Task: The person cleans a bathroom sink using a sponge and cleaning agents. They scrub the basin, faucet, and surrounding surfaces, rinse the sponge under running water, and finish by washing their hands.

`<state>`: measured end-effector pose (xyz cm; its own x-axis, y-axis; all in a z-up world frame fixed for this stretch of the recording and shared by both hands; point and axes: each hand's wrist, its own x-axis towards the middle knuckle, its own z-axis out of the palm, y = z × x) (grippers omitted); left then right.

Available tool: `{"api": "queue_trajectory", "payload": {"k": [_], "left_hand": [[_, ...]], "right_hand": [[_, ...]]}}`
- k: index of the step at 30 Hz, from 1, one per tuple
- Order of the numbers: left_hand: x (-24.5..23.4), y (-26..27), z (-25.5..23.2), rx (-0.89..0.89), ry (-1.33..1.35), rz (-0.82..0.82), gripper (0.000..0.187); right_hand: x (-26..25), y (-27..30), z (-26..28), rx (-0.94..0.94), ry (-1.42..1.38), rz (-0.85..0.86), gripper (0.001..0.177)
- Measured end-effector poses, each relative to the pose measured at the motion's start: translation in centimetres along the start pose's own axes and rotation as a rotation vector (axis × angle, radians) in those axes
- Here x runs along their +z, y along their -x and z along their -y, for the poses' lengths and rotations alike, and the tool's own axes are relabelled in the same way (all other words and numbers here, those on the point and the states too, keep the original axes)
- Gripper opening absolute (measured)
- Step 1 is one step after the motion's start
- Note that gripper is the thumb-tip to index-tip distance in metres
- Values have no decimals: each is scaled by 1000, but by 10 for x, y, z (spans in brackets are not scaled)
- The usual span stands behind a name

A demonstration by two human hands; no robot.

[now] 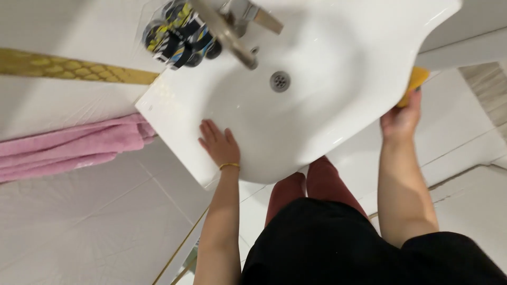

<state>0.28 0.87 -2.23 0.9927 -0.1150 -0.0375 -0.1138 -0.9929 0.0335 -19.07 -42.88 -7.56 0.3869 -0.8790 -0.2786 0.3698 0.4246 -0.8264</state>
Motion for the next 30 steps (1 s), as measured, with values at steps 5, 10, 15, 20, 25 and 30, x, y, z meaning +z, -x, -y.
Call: {"api": "queue_trajectory", "payload": {"k": [5, 10, 15, 20, 25, 30], "left_hand": [[2, 1, -3, 4, -12, 0, 73], [0, 1, -3, 12, -37, 18, 74], [-2, 1, -3, 12, -45, 43, 75], [-7, -1, -7, 23, -57, 65, 72], [-3, 0, -9, 9, -77, 82, 72], [-5, -2, -8, 21, -53, 63, 72]], "right_hand": [[-3, -17, -36, 571, -291, -100, 56], [20, 52, -82, 780, -274, -38, 55], [48, 134, -113, 974, -246, 33, 55], [74, 208, -118, 1128, -208, 97, 56], [90, 261, -119, 1289, -145, 187, 58], [78, 297, -120, 1435, -104, 271, 59]]}}
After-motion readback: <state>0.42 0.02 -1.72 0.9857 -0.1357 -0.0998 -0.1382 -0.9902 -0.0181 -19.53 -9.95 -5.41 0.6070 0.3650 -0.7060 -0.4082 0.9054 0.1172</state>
